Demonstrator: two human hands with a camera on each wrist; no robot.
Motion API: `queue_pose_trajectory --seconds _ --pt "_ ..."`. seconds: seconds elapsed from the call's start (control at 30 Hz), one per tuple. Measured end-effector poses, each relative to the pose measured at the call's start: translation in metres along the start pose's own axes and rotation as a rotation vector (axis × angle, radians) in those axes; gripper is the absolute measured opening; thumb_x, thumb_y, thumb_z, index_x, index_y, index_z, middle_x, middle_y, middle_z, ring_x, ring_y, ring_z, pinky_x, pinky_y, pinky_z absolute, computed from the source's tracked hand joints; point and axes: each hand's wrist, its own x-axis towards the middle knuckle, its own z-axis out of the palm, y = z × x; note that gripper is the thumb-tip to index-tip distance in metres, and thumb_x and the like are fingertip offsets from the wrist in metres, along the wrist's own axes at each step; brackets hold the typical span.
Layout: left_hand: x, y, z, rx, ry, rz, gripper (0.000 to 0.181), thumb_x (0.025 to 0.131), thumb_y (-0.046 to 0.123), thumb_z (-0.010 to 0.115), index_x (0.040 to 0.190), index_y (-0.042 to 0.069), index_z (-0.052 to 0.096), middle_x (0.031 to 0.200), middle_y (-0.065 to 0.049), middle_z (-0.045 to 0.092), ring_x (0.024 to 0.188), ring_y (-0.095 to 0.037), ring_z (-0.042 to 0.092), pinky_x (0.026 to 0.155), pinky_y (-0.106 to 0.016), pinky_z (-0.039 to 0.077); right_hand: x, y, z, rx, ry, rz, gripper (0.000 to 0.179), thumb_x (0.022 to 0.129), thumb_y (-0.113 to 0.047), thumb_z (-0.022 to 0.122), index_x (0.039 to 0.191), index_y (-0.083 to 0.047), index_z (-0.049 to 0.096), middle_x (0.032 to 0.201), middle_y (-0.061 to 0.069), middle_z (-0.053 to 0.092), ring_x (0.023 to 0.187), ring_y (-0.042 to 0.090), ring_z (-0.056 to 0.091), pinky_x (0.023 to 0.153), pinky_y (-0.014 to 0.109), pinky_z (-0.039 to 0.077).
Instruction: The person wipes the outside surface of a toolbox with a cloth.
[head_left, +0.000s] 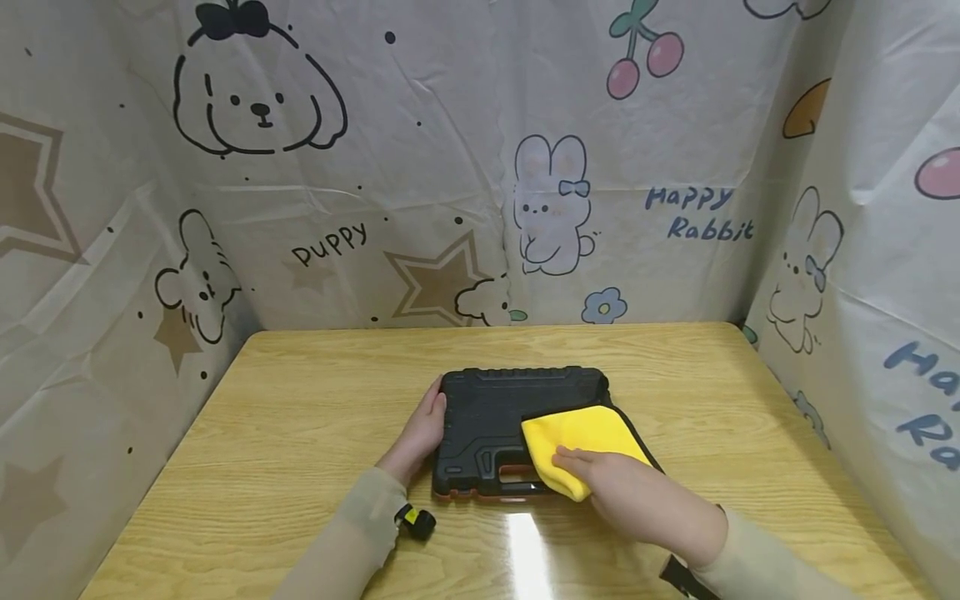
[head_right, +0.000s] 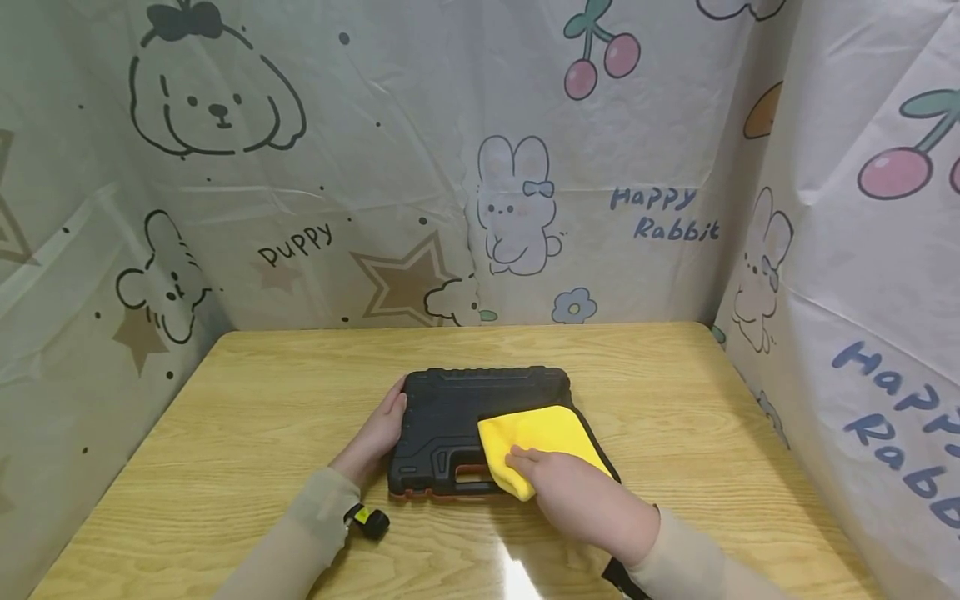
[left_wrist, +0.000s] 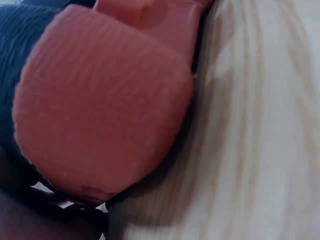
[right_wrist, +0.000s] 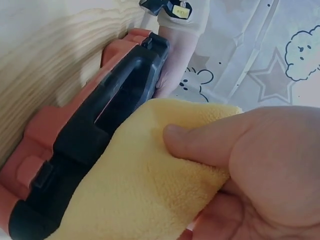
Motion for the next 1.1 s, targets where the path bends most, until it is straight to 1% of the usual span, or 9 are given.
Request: queue_pose_trajectory --seconds 0.13,0.27,0.47,0.53,0.73,0.93,1.1 --pt "0.0 0.001 0.0 -0.011 -0.001 -0.001 0.056 0.114 0.031 0.024 0.167 0.015 0.014 0.173 -0.016 0.016 0.16 -0.038 0.011 0.129 -0.057 0.011 0.006 0.003 -0.003 -0.005 0.014 0.009 0.045 0.096 0.009 0.058 0.14 0.002 0.061 0.14 0.02 0.064 0.127 0.036 0.064 0.1 0.048 0.056" --pt "0.0 0.0 0.0 -0.016 -0.001 0.005 0.056 0.114 0.03 0.024 0.167 0.014 0.015 0.173 -0.016 0.015 0.16 -0.038 0.011 0.129 -0.057 0.011 0.014 0.011 -0.006 -0.023 0.022 0.02 0.046 0.094 0.01 0.06 0.14 0.004 0.06 0.139 0.022 0.064 0.126 0.036 0.064 0.101 0.048 0.056" --pt "0.001 -0.001 0.001 -0.014 0.005 0.007 0.055 0.115 0.029 0.025 0.167 0.014 0.015 0.172 -0.016 0.016 0.16 -0.038 0.011 0.129 -0.057 0.011 0.026 0.024 -0.01 -0.05 0.044 0.022 0.041 0.096 0.007 0.061 0.137 0.004 0.063 0.135 0.019 0.068 0.123 0.035 0.067 0.101 0.047 0.056" --pt "0.001 -0.001 0.001 -0.018 0.005 0.002 0.056 0.114 0.03 0.025 0.167 0.015 0.015 0.173 -0.015 0.016 0.16 -0.038 0.011 0.129 -0.057 0.011 0.029 0.026 -0.011 -0.053 0.037 0.036 0.041 0.097 0.006 0.061 0.138 0.003 0.062 0.136 0.019 0.067 0.124 0.035 0.066 0.102 0.047 0.055" --pt "0.001 0.0 0.001 -0.01 0.007 0.012 0.055 0.114 0.027 0.025 0.167 0.013 0.016 0.172 -0.017 0.016 0.159 -0.038 0.012 0.129 -0.056 0.011 0.038 0.033 -0.015 -0.072 0.023 0.061 0.041 0.099 0.005 0.057 0.139 0.004 0.061 0.139 0.02 0.065 0.128 0.036 0.064 0.105 0.048 0.053" --pt "0.0 0.0 0.001 0.003 0.013 0.012 0.055 0.114 0.026 0.025 0.167 0.012 0.016 0.172 -0.017 0.017 0.159 -0.039 0.013 0.129 -0.057 0.012 0.051 0.046 -0.017 -0.122 0.051 0.045 0.041 0.096 0.007 0.058 0.136 0.005 0.063 0.134 0.019 0.068 0.122 0.034 0.067 0.102 0.047 0.055" --pt "0.0 0.0 0.0 0.003 0.005 -0.002 0.056 0.114 0.029 0.024 0.167 0.015 0.014 0.173 -0.016 0.015 0.159 -0.038 0.011 0.129 -0.057 0.012 0.066 0.059 -0.02 -0.129 0.059 0.061 0.038 0.098 0.004 0.058 0.136 0.004 0.063 0.131 0.019 0.07 0.118 0.033 0.069 0.102 0.047 0.055"
